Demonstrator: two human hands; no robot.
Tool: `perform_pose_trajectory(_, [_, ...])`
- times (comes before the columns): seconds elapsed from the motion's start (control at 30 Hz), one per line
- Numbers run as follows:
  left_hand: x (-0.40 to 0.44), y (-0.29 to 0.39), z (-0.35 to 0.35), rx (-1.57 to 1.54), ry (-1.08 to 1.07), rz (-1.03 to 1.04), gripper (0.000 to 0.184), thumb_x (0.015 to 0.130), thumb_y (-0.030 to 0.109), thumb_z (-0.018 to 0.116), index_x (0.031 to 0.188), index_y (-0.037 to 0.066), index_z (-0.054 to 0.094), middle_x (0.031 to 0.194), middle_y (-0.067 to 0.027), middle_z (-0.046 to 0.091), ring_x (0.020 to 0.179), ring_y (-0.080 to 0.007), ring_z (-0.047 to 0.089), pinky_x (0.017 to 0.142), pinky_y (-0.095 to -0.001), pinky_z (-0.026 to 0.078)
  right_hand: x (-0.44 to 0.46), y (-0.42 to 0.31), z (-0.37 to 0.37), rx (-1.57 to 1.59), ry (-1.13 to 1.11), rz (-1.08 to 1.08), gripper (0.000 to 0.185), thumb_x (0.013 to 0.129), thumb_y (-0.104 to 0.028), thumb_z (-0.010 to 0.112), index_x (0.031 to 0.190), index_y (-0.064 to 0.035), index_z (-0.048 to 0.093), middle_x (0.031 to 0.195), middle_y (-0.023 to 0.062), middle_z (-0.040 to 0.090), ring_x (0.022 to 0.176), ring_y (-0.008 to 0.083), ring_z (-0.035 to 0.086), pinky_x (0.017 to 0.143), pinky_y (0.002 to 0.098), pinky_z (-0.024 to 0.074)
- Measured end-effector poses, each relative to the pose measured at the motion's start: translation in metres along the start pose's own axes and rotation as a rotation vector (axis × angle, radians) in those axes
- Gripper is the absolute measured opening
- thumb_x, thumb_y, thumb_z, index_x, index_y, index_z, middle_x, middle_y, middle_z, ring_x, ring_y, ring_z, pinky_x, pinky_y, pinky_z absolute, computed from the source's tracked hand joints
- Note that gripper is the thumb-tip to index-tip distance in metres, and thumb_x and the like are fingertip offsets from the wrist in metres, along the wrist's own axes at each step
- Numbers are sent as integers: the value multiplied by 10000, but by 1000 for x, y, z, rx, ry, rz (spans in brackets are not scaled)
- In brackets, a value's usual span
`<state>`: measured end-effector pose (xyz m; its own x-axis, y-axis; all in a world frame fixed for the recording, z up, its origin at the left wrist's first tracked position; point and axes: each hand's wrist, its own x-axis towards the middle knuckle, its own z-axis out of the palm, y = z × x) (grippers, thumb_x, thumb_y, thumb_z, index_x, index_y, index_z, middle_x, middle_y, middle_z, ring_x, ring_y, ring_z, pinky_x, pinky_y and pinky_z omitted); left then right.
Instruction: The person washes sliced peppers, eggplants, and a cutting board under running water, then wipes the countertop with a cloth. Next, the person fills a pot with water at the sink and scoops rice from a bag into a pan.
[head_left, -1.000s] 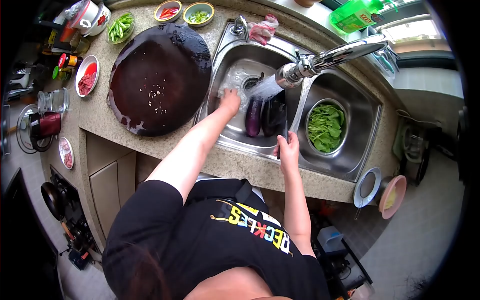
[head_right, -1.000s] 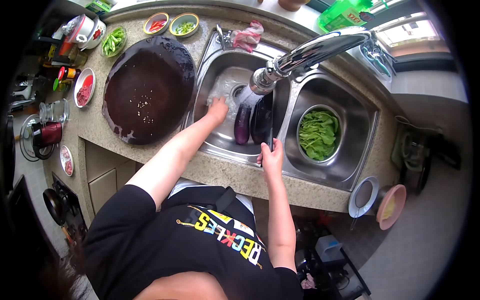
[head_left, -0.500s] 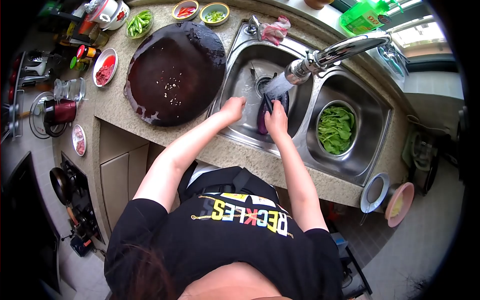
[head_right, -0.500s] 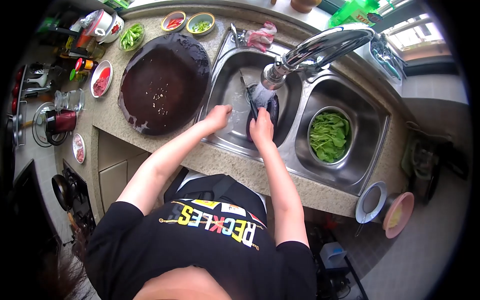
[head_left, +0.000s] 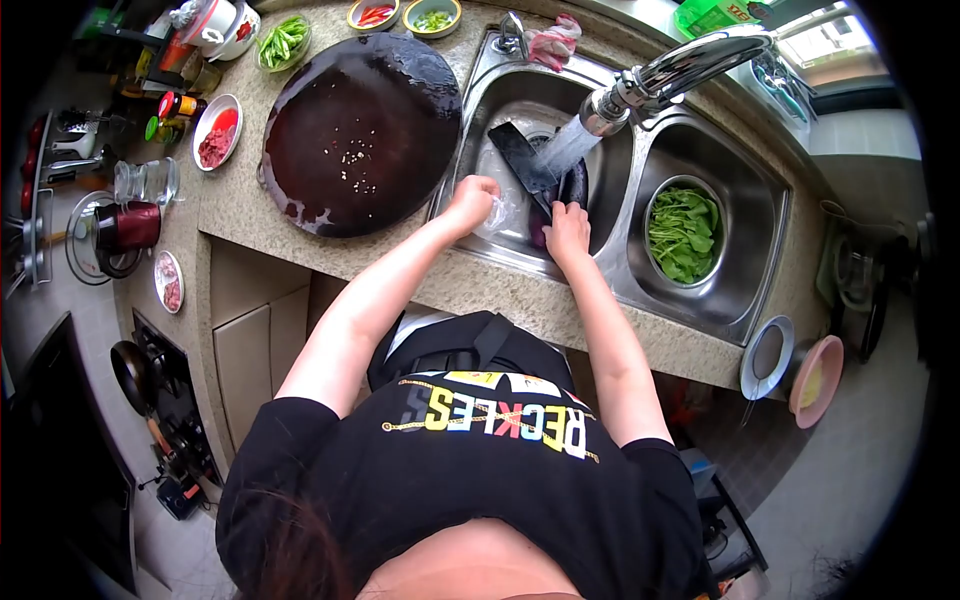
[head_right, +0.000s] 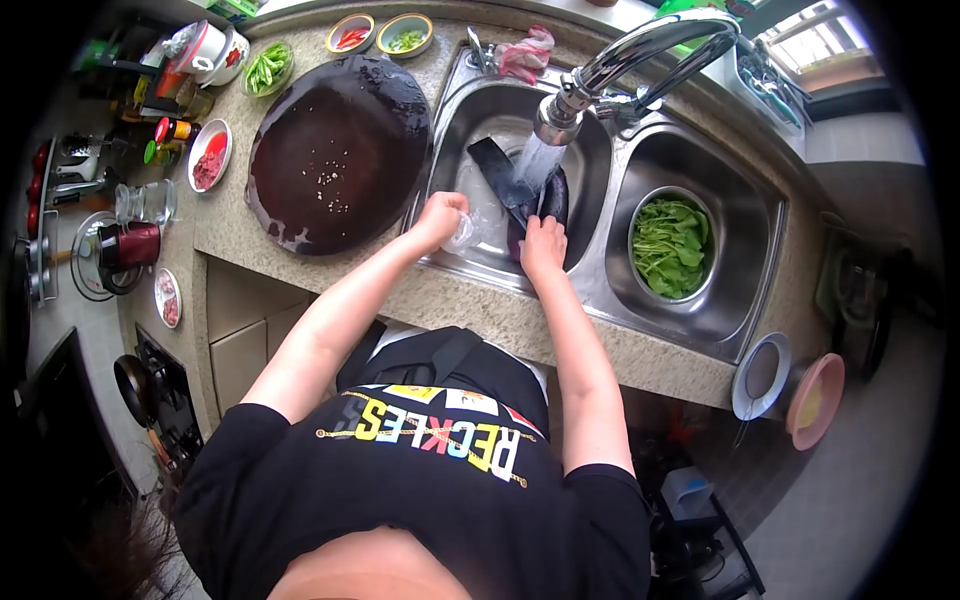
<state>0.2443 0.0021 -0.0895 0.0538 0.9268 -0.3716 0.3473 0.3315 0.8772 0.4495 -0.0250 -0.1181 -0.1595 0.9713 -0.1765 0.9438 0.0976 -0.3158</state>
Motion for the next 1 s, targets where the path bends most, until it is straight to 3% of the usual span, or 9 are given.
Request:
perform_pose_trajectory(0.1, [1, 5, 3, -214, -122, -180, 181, 722, -60, 437, 615, 28, 554, 576, -18, 514, 559, -123, 488, 508, -259, 366, 9, -17, -4, 366, 308, -137, 229, 760, -139, 645, 964, -47, 596, 891, 124, 577, 936, 264, 550, 792, 379, 438])
perform_pose_trajectory(0.3, [1, 8, 24, -707, -4, -241, 182, 771, -56, 419, 712, 51, 554, 675, -42, 567, 595, -137, 535, 525, -299, 411, 23, -79, -5, 1950, -476, 569, 627, 872, -618, 340, 1195, -105, 498, 1147, 52, 571, 1053, 212, 536, 885, 421, 420])
perform_pose_trajectory(0.37, [2, -1, 25, -575, 69, -192, 149, 785, -27, 423, 722, 35, 544, 710, -98, 593, 638, -228, 578, 558, -354, 441, 16, -90, -8, 2160, -526, 582, 609, 878, -595, 354, 1228, -108, 457, 1211, 59, 531, 1098, 218, 513, 926, 425, 405])
perform_pose_trajectory(0.43, [0, -5, 25, 321, 341, 346, 112, 804, 26, 440, 754, 24, 541, 780, -158, 595, 738, -338, 576, 622, -404, 452, 11, -100, -3, 2249, -423, 609, 532, 889, -530, 407, 1179, -93, 491, 1133, 69, 562, 1036, 222, 542, 888, 402, 433])
perform_pose_trajectory(0.47, [-4, -7, 29, 353, 304, 362, 111, 824, 92, 441, 816, 29, 532, 880, -190, 578, 860, -398, 534, 718, -447, 435, 11, -103, -3, 2338, -317, 631, 456, 900, -466, 460, 1129, -77, 525, 1055, 79, 593, 975, 227, 571, 850, 378, 460])
perform_pose_trajectory(0.57, [-27, 6, 34, 639, 204, 373, 334, 856, 163, 431, 1167, 40, 446, 1101, -197, 516, 1080, -368, 462, 889, -532, 343, 12, -94, 16, 2401, -373, 534, 411, 930, -406, 419, 1228, -124, 445, 1262, 74, 488, 1160, 242, 472, 993, 428, 366])
perform_pose_trajectory(0.67, [-38, -13, 38, 848, 80, 305, 537, 834, 213, 476, 1306, 12, 321, 1182, -224, 468, 1165, -367, 409, 944, -572, 287, 16, -71, 57, 2209, -227, 616, 322, 915, -302, 500, 1127, -61, 506, 1086, 96, 569, 1000, 225, 548, 891, 375, 441])
perform_pose_trajectory(0.83, [-39, -3, 8, 653, -196, 239, 628, 770, 257, 526, 1292, -37, 338, 1174, -250, 475, 1118, -392, 446, 964, -506, 324, 24, -68, 66, 1549, 59, 665, 126, 868, -100, 546, 943, -6, 586, 888, 91, 613, 816, 177, 581, 747, 311, 487])
perform_pose_trajectory(1.0, [-36, -7, 4, 458, -300, 323, 470, 781, 177, 499, 1173, -79, 456, 1047, -282, 538, 999, -402, 515, 888, -423, 413, 32, -63, 83, 1602, 106, 659, 126, 864, -74, 495, 836, -7, 598, 802, 72, 609, 708, 145, 551, 615, 297, 449])
